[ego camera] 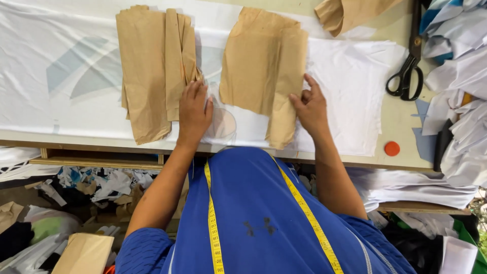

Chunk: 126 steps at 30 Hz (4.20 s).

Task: The person retrieves brown paper pattern pieces from a drawer and places them on a white work surface. They unfold and inspect each piece, checking handwritten size labels, then restack them into a neat pile.

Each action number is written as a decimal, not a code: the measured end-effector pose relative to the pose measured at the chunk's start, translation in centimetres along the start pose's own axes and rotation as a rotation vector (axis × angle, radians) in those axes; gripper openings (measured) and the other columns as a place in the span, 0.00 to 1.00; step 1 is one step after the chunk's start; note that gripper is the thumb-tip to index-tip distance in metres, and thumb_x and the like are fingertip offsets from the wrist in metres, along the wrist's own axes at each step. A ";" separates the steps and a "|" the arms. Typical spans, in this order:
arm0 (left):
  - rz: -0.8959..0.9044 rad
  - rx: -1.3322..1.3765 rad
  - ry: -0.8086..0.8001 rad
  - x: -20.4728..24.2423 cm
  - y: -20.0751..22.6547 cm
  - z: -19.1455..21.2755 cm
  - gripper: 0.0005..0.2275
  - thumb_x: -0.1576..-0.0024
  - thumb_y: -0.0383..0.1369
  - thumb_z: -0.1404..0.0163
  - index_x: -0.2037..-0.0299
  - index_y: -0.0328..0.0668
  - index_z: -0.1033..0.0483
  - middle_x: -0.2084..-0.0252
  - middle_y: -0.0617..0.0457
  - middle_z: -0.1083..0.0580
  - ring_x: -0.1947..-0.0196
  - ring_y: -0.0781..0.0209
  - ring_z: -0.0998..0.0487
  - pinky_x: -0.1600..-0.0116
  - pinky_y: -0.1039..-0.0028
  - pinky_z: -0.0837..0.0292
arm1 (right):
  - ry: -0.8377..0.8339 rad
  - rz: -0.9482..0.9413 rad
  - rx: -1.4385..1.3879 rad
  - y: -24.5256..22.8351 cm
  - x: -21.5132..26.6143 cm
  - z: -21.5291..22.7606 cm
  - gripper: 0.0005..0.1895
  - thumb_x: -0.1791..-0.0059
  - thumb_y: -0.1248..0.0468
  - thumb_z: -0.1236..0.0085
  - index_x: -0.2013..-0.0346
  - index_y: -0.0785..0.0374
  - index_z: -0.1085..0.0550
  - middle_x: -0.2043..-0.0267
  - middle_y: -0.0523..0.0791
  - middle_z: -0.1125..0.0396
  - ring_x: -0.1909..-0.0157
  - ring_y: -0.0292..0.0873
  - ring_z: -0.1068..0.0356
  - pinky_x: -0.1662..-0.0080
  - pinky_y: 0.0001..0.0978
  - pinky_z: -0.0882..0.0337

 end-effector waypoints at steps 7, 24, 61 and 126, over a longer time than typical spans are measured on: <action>0.104 -0.121 0.032 -2.6 0.5 -3.6 0.18 0.34 0.46 0.47 0.44 0.42 0.21 0.46 0.47 0.26 0.45 0.46 0.27 0.47 0.55 0.34 | 0.045 -0.138 -0.484 -1.7 0.7 2.3 0.31 0.44 0.74 0.43 0.26 0.64 0.38 0.55 0.51 0.25 0.57 0.46 0.21 0.58 0.35 0.17; 0.067 0.016 -0.022 -4.9 2.5 -4.2 0.05 0.38 0.33 0.45 0.59 0.48 0.29 0.54 0.52 0.30 0.53 0.48 0.30 0.52 0.59 0.37 | 0.391 0.201 0.417 -5.6 3.8 6.8 0.45 0.50 0.42 0.24 0.31 0.67 0.32 0.36 0.57 0.34 0.33 0.62 0.35 0.36 0.49 0.30; -0.103 0.860 -0.122 -9.6 14.9 6.1 0.03 0.35 0.25 0.48 0.56 0.34 0.28 0.34 0.27 0.30 0.38 0.33 0.23 0.36 0.51 0.26 | 0.279 0.338 -0.001 -7.2 3.2 4.8 0.16 0.44 0.67 0.35 0.41 0.64 0.22 0.53 0.50 0.24 0.54 0.49 0.22 0.56 0.34 0.21; 0.292 0.230 -0.133 -2.0 5.1 -0.3 0.25 0.36 0.56 0.46 0.41 0.46 0.25 0.54 0.51 0.23 0.53 0.50 0.20 0.50 0.59 0.24 | -0.189 -0.123 -0.507 -8.5 0.0 -6.9 0.14 0.48 0.71 0.34 0.47 0.66 0.23 0.61 0.46 0.23 0.60 0.38 0.22 0.55 0.29 0.20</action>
Point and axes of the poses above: each hand's wrist, its own x-axis away from the middle knuckle, its own z-axis out of the back of the hand, y = z × x, the point moved 1 cm from there along -x, towards the middle knuckle
